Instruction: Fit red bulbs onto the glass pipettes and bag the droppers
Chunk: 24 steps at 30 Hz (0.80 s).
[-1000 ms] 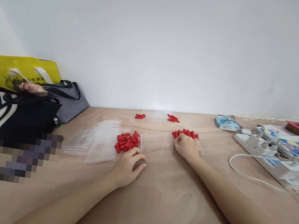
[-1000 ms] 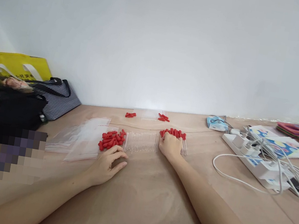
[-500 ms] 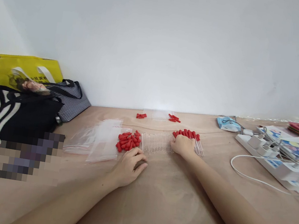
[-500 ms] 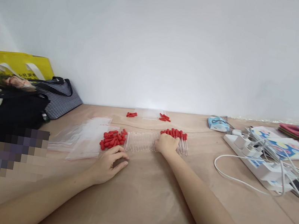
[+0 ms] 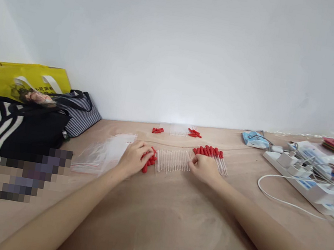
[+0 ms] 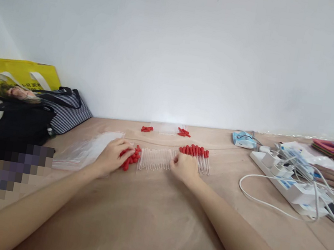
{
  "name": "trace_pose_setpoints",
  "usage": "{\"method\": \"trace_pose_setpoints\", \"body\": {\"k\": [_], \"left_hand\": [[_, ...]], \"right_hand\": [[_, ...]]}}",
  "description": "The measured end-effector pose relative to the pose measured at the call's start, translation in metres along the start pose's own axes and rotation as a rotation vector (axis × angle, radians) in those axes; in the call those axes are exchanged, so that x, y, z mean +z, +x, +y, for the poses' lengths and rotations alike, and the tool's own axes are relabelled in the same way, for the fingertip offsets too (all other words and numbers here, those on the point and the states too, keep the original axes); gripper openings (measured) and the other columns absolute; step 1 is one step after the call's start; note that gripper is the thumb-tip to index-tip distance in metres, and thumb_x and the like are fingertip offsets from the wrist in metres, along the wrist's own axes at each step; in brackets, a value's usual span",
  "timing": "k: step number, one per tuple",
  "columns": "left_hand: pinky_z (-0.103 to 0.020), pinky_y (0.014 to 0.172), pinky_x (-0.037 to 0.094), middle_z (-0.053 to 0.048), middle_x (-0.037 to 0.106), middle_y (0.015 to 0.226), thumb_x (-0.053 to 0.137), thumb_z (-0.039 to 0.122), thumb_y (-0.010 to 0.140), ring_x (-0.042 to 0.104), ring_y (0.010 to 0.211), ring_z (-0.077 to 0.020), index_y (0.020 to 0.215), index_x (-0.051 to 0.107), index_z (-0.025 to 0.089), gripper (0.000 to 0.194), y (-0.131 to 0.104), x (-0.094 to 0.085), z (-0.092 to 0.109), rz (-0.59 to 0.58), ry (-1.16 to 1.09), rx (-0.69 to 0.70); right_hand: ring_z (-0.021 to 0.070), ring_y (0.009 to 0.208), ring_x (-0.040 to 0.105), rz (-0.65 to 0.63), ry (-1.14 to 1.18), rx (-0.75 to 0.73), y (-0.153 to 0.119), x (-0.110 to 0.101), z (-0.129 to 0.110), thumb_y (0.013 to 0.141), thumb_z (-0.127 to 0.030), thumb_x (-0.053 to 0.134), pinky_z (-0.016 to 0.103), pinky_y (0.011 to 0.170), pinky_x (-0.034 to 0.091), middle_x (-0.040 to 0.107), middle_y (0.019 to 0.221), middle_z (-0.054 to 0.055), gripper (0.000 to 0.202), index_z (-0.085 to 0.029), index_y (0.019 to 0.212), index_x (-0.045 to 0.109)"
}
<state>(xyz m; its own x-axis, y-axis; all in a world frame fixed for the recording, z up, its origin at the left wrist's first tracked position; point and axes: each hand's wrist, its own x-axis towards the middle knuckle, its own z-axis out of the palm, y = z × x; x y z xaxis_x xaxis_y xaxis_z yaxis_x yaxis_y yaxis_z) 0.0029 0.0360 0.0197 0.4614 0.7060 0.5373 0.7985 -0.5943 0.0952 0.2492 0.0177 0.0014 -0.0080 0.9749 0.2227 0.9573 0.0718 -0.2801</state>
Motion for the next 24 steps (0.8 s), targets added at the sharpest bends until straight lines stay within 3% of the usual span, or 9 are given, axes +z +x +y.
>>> {"method": "trace_pose_setpoints", "body": {"k": [2,6,12,18,21,24], "left_hand": [[-0.036,0.079,0.037,-0.006,0.057,0.086,0.045,0.015,0.082,0.050,0.088,-0.0219,0.082,0.063,0.018,0.018,0.021,0.001,-0.020,-0.158,0.175,0.100],[-0.033,0.079,0.035,-0.004,0.059,0.091,0.049,0.003,0.074,0.052,0.091,-0.0208,0.082,0.065,0.022,0.026,0.056,0.012,-0.043,-0.321,0.183,0.181],[-0.025,0.066,0.038,0.000,0.062,0.084,0.055,0.001,0.066,0.056,0.077,-0.0164,0.073,0.065,0.023,0.026,0.078,0.030,-0.055,-0.516,0.157,0.226],[-0.025,0.072,0.039,-0.001,0.063,0.085,0.060,0.006,0.064,0.056,0.084,-0.0183,0.071,0.062,0.021,0.017,0.079,0.029,-0.066,-0.535,0.147,0.209],[-0.027,0.073,0.039,-0.002,0.064,0.084,0.056,0.009,0.068,0.057,0.083,-0.0190,0.073,0.060,0.019,0.012,0.077,0.017,-0.069,-0.476,0.142,0.148],[-0.029,0.071,0.041,-0.005,0.063,0.087,0.046,0.015,0.078,0.058,0.081,-0.0191,0.082,0.057,0.018,0.012,0.065,-0.001,-0.059,-0.373,0.126,0.068]], "right_hand": [[0.0170,0.065,0.058,0.040,0.042,-0.126,-0.015,0.001,0.004,0.076,-0.030,0.045,0.028,0.064,0.032,0.065,0.067,0.004,0.019,-0.018,0.071,0.060],[0.0139,0.059,0.054,0.087,0.111,-0.312,-0.040,0.003,0.014,0.076,-0.032,0.047,0.029,0.068,0.029,0.061,0.060,0.001,0.021,-0.018,0.065,0.056],[0.0123,0.056,0.052,0.081,0.178,-0.344,-0.046,0.007,0.017,0.076,-0.032,0.047,0.028,0.065,0.027,0.059,0.058,-0.001,0.021,-0.018,0.062,0.055],[0.0122,0.056,0.052,0.064,0.188,-0.333,-0.045,0.011,0.016,0.076,-0.031,0.049,0.028,0.065,0.026,0.059,0.057,-0.001,0.021,-0.018,0.062,0.055],[0.0123,0.056,0.051,0.058,0.181,-0.332,-0.046,0.012,0.017,0.076,-0.031,0.049,0.028,0.065,0.027,0.058,0.056,-0.002,0.020,-0.018,0.062,0.055],[0.0132,0.058,0.051,0.054,0.174,-0.349,-0.045,0.014,0.018,0.075,-0.030,0.050,0.028,0.065,0.028,0.058,0.057,-0.001,0.018,-0.018,0.063,0.054]]}}
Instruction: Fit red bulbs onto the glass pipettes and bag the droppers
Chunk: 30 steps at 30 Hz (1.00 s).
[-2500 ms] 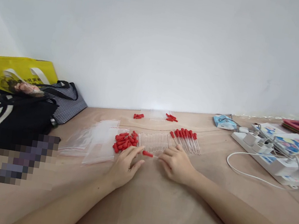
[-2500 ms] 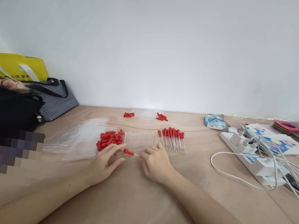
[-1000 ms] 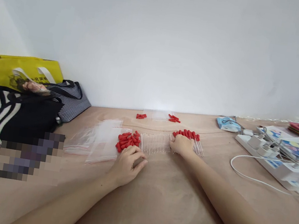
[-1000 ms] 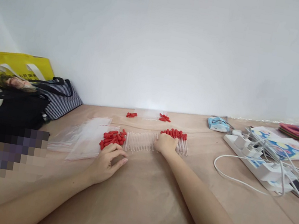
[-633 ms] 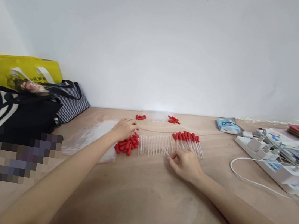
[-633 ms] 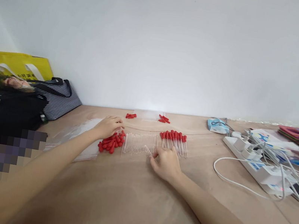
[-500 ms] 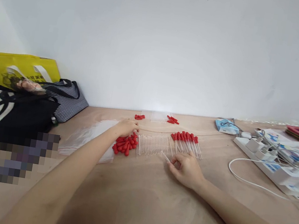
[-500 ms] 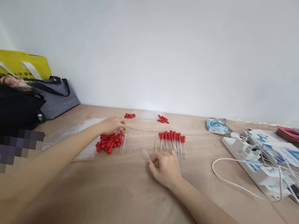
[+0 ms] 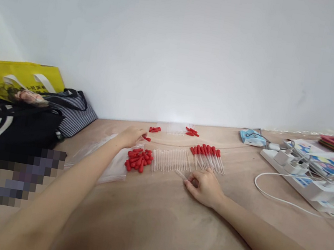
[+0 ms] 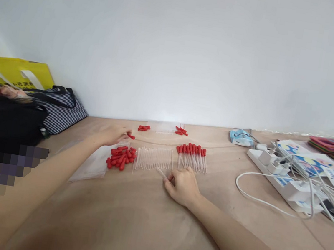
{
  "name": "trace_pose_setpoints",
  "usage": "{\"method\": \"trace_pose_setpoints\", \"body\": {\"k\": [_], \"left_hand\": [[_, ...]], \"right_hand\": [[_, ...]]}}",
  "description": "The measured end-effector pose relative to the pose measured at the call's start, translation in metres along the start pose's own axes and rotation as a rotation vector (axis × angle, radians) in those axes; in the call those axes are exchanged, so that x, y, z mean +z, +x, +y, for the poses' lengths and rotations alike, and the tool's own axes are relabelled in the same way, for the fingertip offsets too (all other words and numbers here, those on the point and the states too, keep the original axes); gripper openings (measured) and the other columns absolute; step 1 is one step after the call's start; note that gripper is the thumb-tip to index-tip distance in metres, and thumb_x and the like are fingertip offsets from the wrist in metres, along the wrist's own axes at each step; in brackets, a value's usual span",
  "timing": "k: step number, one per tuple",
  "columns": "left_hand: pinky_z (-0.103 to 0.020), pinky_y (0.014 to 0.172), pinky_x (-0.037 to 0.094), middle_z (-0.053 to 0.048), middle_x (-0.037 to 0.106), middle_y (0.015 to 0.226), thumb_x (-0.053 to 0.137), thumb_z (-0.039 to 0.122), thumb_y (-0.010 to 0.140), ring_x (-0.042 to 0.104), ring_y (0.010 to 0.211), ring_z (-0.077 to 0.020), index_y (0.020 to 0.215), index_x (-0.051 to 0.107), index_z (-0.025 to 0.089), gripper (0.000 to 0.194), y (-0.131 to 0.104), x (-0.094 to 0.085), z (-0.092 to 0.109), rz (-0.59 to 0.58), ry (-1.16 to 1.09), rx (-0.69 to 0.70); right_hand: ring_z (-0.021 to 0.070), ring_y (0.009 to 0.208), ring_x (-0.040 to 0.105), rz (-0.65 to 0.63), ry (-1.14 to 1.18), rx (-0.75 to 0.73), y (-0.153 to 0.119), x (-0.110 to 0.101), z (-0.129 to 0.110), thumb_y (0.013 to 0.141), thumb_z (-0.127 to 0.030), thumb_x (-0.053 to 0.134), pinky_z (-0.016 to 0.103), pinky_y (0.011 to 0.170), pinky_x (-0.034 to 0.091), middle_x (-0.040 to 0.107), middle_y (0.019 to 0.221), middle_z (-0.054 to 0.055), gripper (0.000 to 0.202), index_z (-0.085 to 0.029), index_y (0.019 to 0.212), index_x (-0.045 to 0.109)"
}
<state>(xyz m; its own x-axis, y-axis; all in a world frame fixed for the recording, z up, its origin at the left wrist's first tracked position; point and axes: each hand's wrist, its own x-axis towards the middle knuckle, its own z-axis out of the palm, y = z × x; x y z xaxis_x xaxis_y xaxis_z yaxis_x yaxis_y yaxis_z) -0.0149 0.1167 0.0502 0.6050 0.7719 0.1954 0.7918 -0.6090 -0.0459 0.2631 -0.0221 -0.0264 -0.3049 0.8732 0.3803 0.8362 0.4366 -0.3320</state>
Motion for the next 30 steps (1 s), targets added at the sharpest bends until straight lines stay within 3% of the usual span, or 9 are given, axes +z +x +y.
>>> {"method": "trace_pose_setpoints", "body": {"k": [3,5,8,12,17,21,25,27,30], "left_hand": [[-0.027,0.073,0.042,-0.004,0.063,0.091,0.040,0.022,0.084,0.058,0.084,-0.0171,0.089,0.054,0.018,0.015,-0.031,-0.010,0.029,0.095,-0.077,-0.031],[-0.026,0.068,0.044,-0.002,0.063,0.082,0.041,0.023,0.083,0.058,0.074,-0.0148,0.086,0.054,0.018,0.014,-0.055,-0.009,0.055,0.134,-0.300,-0.004],[-0.024,0.064,0.044,-0.003,0.060,0.077,0.045,0.019,0.079,0.056,0.068,-0.0137,0.079,0.055,0.017,0.010,-0.086,0.004,0.091,0.201,-0.418,0.082],[-0.022,0.053,0.041,-0.001,0.055,0.066,0.046,0.018,0.076,0.050,0.056,-0.0112,0.072,0.053,0.016,0.008,-0.106,0.025,0.119,0.219,-0.423,0.048],[-0.023,0.054,0.043,0.000,0.054,0.066,0.052,0.031,0.078,0.050,0.056,-0.0120,0.086,0.052,0.015,0.018,-0.105,0.024,0.121,0.132,-0.433,0.048],[-0.035,0.078,0.042,-0.008,0.057,0.097,0.038,0.009,0.081,0.051,0.087,-0.0192,0.103,0.055,0.020,0.029,-0.092,0.013,0.108,0.136,-0.205,0.378],[-0.038,0.084,0.039,-0.006,0.054,0.108,0.041,0.002,0.078,0.048,0.097,-0.0218,0.102,0.058,0.027,0.038,-0.079,0.015,0.103,0.076,-0.055,0.627],[-0.035,0.084,0.039,-0.006,0.056,0.104,0.044,0.007,0.081,0.049,0.097,-0.0210,0.091,0.061,0.023,0.026,-0.076,0.018,0.105,0.096,-0.075,0.636],[-0.032,0.082,0.040,-0.007,0.058,0.097,0.048,0.018,0.083,0.050,0.092,-0.0193,0.082,0.059,0.018,0.012,-0.077,0.023,0.109,0.161,-0.179,0.520]], "right_hand": [[0.0142,0.063,0.052,0.006,0.018,-0.049,0.000,0.002,0.002,0.075,-0.026,0.051,0.028,0.065,0.030,0.059,0.063,0.000,0.013,-0.017,0.066,0.053],[0.0148,0.066,0.052,0.019,0.028,-0.094,0.000,0.003,0.002,0.075,-0.024,0.050,0.027,0.064,0.031,0.058,0.066,0.001,0.009,-0.017,0.069,0.052],[0.0150,0.067,0.051,0.044,0.034,-0.117,-0.001,0.004,0.001,0.077,-0.021,0.048,0.027,0.064,0.032,0.057,0.068,0.002,0.007,-0.017,0.071,0.050],[0.0149,0.066,0.050,0.056,0.054,-0.110,-0.003,0.004,0.001,0.078,-0.021,0.047,0.028,0.065,0.034,0.056,0.068,0.002,0.007,-0.017,0.072,0.049],[0.0142,0.065,0.050,0.074,0.067,-0.123,-0.003,0.007,0.003,0.079,-0.023,0.047,0.028,0.064,0.035,0.055,0.067,0.002,0.009,-0.018,0.072,0.049],[0.0143,0.065,0.050,0.066,0.074,-0.117,-0.002,0.009,0.004,0.078,-0.021,0.047,0.028,0.063,0.035,0.055,0.068,0.002,0.007,-0.018,0.072,0.048],[0.0145,0.065,0.049,0.047,0.086,-0.114,-0.001,0.009,0.005,0.078,-0.021,0.047,0.028,0.063,0.035,0.055,0.068,0.002,0.007,-0.018,0.072,0.048],[0.0148,0.066,0.049,0.041,0.084,-0.112,-0.001,0.008,0.005,0.079,-0.022,0.047,0.028,0.063,0.036,0.055,0.069,0.002,0.008,-0.018,0.073,0.047],[0.0157,0.069,0.049,0.028,0.088,-0.115,-0.002,0.007,0.004,0.080,-0.022,0.046,0.029,0.064,0.036,0.056,0.072,0.003,0.007,-0.018,0.074,0.047]]}}
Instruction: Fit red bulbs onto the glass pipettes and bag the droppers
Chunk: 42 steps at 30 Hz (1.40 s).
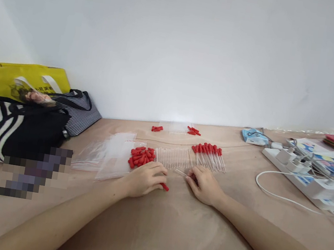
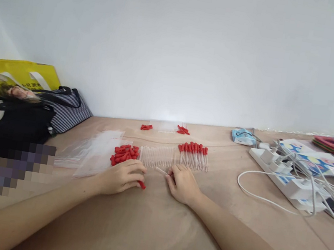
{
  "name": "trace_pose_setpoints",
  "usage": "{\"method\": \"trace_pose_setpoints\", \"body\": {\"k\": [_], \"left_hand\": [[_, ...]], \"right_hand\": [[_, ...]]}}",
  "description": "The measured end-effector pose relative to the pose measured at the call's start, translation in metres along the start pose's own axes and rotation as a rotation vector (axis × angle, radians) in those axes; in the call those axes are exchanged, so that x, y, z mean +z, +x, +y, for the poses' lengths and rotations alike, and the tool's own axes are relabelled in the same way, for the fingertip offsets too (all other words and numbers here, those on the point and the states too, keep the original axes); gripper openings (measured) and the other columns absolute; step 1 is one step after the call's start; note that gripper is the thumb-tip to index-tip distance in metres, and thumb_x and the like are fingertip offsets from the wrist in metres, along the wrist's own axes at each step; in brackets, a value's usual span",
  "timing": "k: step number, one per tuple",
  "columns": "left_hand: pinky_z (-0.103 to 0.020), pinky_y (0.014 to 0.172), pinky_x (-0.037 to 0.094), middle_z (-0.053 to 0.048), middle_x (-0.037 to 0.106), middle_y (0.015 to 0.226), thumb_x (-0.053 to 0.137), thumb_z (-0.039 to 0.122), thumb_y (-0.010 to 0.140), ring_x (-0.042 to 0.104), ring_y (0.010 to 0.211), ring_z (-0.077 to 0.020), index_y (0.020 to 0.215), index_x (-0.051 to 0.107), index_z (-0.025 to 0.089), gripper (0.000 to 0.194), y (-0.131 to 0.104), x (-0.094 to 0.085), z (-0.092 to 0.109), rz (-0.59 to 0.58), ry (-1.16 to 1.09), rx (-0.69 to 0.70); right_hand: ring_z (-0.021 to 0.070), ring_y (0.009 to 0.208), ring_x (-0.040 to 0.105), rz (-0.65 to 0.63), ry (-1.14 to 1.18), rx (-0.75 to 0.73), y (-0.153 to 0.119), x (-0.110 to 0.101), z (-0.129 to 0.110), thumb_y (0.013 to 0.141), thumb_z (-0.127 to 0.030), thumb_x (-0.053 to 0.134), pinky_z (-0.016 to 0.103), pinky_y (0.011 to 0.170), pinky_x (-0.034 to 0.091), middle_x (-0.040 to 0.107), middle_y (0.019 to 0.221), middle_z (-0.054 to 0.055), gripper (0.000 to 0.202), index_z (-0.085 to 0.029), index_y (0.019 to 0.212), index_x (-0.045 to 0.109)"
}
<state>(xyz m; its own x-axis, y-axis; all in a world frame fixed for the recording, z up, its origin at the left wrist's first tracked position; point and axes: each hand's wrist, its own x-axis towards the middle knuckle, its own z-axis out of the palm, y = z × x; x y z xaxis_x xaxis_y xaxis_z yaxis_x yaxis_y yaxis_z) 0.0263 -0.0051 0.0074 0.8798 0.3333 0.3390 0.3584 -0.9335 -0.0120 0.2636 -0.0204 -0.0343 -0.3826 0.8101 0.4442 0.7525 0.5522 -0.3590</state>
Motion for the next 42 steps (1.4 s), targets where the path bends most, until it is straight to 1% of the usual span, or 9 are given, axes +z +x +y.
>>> {"method": "trace_pose_setpoints", "body": {"k": [5,8,14,20,26,31,34,39,42], "left_hand": [[-0.032,0.071,0.041,-0.004,0.061,0.077,0.053,0.021,0.078,0.054,0.073,-0.0173,0.079,0.053,0.016,0.005,-0.008,0.012,0.007,0.182,-0.060,-0.314],[-0.033,0.071,0.038,-0.001,0.062,0.077,0.053,0.023,0.078,0.055,0.072,-0.0170,0.080,0.053,0.018,0.006,-0.009,0.018,0.011,0.204,-0.052,-0.383],[-0.033,0.074,0.037,-0.002,0.064,0.081,0.052,0.024,0.080,0.055,0.076,-0.0174,0.083,0.056,0.019,0.008,-0.009,0.020,0.012,0.204,-0.043,-0.383],[-0.034,0.074,0.038,-0.001,0.064,0.076,0.052,0.022,0.079,0.055,0.073,-0.0172,0.082,0.056,0.018,0.006,-0.009,0.020,0.013,0.254,-0.042,-0.399],[-0.033,0.075,0.039,-0.002,0.064,0.076,0.050,0.022,0.081,0.056,0.073,-0.0163,0.085,0.058,0.017,0.010,-0.008,0.021,0.012,0.295,-0.055,-0.415],[-0.033,0.073,0.040,-0.003,0.066,0.078,0.049,0.025,0.084,0.056,0.074,-0.0167,0.087,0.061,0.018,0.014,-0.009,0.023,0.009,0.309,-0.040,-0.373],[-0.033,0.073,0.040,-0.002,0.065,0.077,0.049,0.025,0.084,0.055,0.074,-0.0162,0.083,0.062,0.018,0.015,-0.008,0.022,0.008,0.318,-0.044,-0.345],[-0.037,0.085,0.037,0.000,0.065,0.073,0.047,0.023,0.086,0.057,0.071,-0.0142,0.079,0.060,0.019,0.016,-0.007,0.021,0.010,0.319,-0.038,-0.297],[-0.037,0.086,0.037,0.000,0.064,0.070,0.045,0.023,0.086,0.056,0.069,-0.0136,0.077,0.059,0.018,0.017,-0.008,0.021,0.011,0.321,-0.020,-0.279]], "right_hand": [[0.0158,0.072,0.050,0.005,0.024,-0.045,-0.001,0.000,-0.004,0.084,-0.021,0.041,0.030,0.068,0.034,0.058,0.076,0.003,0.009,-0.018,0.077,0.045],[0.0148,0.072,0.051,0.002,0.019,-0.093,-0.001,0.000,-0.007,0.085,-0.021,0.041,0.030,0.068,0.032,0.058,0.077,0.002,0.008,-0.018,0.078,0.044],[0.0140,0.071,0.052,0.018,-0.019,-0.148,0.001,0.003,-0.012,0.085,-0.021,0.042,0.029,0.068,0.029,0.059,0.077,0.002,0.008,-0.018,0.078,0.044],[0.0129,0.066,0.051,0.010,-0.047,-0.174,0.002,0.004,-0.016,0.085,-0.022,0.042,0.028,0.066,0.027,0.059,0.075,0.001,0.010,-0.017,0.078,0.047],[0.0133,0.073,0.052,0.032,-0.078,-0.267,0.002,0.006,-0.019,0.085,-0.019,0.042,0.029,0.067,0.025,0.061,0.081,0.003,0.016,-0.018,0.096,0.054],[0.0126,0.067,0.049,0.103,-0.144,-0.349,0.003,0.007,-0.020,0.085,-0.017,0.041,0.030,0.068,0.024,0.059,0.077,0.003,0.020,-0.019,0.097,0.057],[0.0111,0.063,0.046,0.145,-0.169,-0.393,0.003,0.006,-0.021,0.086,-0.017,0.039,0.030,0.069,0.023,0.058,0.073,0.001,0.022,-0.020,0.094,0.059],[0.0084,0.055,0.041,0.168,-0.203,-0.430,0.004,0.006,-0.022,0.087,-0.017,0.037,0.030,0.069,0.023,0.055,0.064,-0.001,0.025,-0.018,0.080,0.060],[0.0074,0.053,0.040,0.191,-0.228,-0.469,0.006,0.008,-0.021,0.087,-0.016,0.036,0.030,0.070,0.024,0.054,0.062,-0.002,0.027,-0.018,0.074,0.059]]}}
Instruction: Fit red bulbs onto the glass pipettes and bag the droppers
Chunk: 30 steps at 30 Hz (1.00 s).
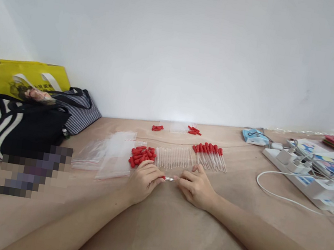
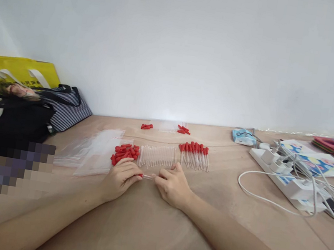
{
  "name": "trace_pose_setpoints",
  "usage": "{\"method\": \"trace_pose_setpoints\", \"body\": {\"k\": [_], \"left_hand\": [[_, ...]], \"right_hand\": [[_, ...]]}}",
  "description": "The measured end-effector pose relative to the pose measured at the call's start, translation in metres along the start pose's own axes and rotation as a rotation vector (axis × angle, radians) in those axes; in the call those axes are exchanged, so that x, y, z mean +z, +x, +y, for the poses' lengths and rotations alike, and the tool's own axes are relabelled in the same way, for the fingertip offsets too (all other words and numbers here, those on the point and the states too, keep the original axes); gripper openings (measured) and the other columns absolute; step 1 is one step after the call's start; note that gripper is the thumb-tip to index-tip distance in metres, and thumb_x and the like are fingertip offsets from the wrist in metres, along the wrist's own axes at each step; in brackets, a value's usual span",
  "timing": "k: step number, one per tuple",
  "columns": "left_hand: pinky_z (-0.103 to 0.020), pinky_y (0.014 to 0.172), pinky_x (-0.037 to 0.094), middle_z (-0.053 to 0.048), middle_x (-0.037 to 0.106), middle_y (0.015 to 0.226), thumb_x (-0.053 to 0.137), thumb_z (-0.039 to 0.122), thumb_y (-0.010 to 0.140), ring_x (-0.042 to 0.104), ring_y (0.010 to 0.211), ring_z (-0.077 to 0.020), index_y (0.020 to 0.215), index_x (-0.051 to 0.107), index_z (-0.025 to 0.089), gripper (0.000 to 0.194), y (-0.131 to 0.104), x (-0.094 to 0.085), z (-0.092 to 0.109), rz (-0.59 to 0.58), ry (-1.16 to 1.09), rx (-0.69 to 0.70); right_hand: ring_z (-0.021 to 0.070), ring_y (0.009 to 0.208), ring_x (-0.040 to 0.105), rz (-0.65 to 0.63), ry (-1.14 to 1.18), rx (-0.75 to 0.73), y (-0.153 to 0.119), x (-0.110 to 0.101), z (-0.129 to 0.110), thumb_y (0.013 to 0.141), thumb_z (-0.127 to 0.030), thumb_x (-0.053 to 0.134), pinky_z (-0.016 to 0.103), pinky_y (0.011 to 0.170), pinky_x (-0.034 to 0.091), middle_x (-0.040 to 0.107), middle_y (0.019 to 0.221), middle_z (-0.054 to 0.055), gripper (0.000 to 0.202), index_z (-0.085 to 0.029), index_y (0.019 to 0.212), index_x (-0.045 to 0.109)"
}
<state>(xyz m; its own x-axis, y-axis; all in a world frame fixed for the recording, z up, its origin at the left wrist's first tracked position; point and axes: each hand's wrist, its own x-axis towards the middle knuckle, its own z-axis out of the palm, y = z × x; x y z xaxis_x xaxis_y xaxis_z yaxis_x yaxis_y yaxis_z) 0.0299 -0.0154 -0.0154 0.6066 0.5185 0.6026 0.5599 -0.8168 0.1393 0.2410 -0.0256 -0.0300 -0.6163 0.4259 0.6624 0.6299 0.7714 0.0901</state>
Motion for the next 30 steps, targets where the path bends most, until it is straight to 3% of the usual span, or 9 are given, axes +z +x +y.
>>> {"method": "trace_pose_setpoints", "body": {"k": [5,12,22,30], "left_hand": [[-0.036,0.086,0.037,0.000,0.063,0.070,0.044,0.022,0.086,0.056,0.068,-0.0133,0.078,0.058,0.018,0.017,-0.001,0.000,-0.001,0.003,0.006,0.020],[-0.036,0.084,0.037,-0.001,0.063,0.071,0.044,0.021,0.087,0.056,0.069,-0.0136,0.079,0.058,0.018,0.017,0.000,-0.001,-0.001,-0.009,0.005,0.059],[-0.035,0.080,0.038,-0.001,0.064,0.069,0.043,0.022,0.087,0.054,0.065,-0.0135,0.078,0.058,0.017,0.018,0.003,-0.003,0.003,-0.044,0.011,0.094],[-0.034,0.078,0.039,-0.002,0.061,0.067,0.045,0.023,0.085,0.052,0.064,-0.0139,0.075,0.056,0.016,0.017,0.004,-0.001,0.003,-0.076,0.011,0.134]], "right_hand": [[0.0082,0.057,0.043,0.078,-0.102,-0.144,0.004,-0.001,0.004,0.086,-0.011,0.034,0.032,0.073,0.024,0.054,0.061,-0.002,0.027,-0.018,0.082,0.060],[0.0078,0.057,0.042,0.075,-0.254,-0.286,0.010,-0.011,0.002,0.087,-0.010,0.038,0.032,0.075,0.024,0.054,0.060,-0.003,0.026,-0.017,0.072,0.059],[0.0091,0.057,0.043,0.068,-0.141,-0.209,0.004,-0.003,0.002,0.085,-0.006,0.031,0.034,0.075,0.026,0.054,0.062,-0.001,0.031,-0.017,0.086,0.059],[0.0097,0.053,0.039,0.083,-0.116,-0.155,0.006,0.002,-0.006,0.079,-0.004,0.032,0.033,0.077,0.025,0.051,0.059,0.000,0.029,-0.014,0.082,0.059]]}}
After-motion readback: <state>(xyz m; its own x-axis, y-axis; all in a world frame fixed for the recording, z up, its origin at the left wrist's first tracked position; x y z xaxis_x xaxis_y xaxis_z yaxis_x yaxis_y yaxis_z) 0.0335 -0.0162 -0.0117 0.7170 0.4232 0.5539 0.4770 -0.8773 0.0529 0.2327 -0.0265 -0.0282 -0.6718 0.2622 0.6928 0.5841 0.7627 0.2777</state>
